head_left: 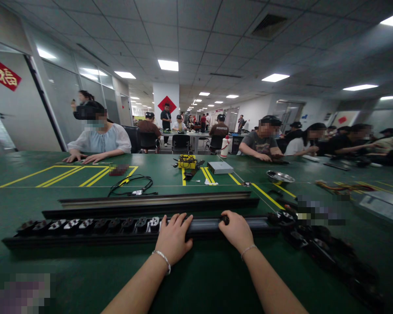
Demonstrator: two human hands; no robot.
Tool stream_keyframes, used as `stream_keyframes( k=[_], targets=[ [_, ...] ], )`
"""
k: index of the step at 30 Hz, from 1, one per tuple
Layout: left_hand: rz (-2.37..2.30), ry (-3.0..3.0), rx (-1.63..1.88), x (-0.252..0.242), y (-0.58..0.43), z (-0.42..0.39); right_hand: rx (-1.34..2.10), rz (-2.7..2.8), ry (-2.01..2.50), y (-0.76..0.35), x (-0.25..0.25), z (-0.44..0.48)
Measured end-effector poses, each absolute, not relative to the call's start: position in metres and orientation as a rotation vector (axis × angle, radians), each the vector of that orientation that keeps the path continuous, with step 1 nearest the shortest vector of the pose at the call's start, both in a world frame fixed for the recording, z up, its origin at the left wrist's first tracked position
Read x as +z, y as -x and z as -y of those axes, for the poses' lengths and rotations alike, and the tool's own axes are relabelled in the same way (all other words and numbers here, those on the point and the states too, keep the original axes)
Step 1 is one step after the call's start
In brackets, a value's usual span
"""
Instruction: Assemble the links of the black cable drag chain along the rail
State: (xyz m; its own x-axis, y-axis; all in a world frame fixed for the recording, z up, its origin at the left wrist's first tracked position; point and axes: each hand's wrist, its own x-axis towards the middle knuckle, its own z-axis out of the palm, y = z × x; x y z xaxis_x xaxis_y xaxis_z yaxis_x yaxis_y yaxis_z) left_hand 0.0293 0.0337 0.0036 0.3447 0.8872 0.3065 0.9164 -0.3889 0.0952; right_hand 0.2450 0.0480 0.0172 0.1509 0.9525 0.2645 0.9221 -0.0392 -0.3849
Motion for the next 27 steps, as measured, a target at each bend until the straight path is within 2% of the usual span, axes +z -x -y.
stream_keyframes(
  k=[27],
  targets=[
    [1.681,2.488,-0.467,0.004,-0.0293,-0.0335,0.137,1.772,1.854,-0.2509,0.0115,-0.0499]
  ],
)
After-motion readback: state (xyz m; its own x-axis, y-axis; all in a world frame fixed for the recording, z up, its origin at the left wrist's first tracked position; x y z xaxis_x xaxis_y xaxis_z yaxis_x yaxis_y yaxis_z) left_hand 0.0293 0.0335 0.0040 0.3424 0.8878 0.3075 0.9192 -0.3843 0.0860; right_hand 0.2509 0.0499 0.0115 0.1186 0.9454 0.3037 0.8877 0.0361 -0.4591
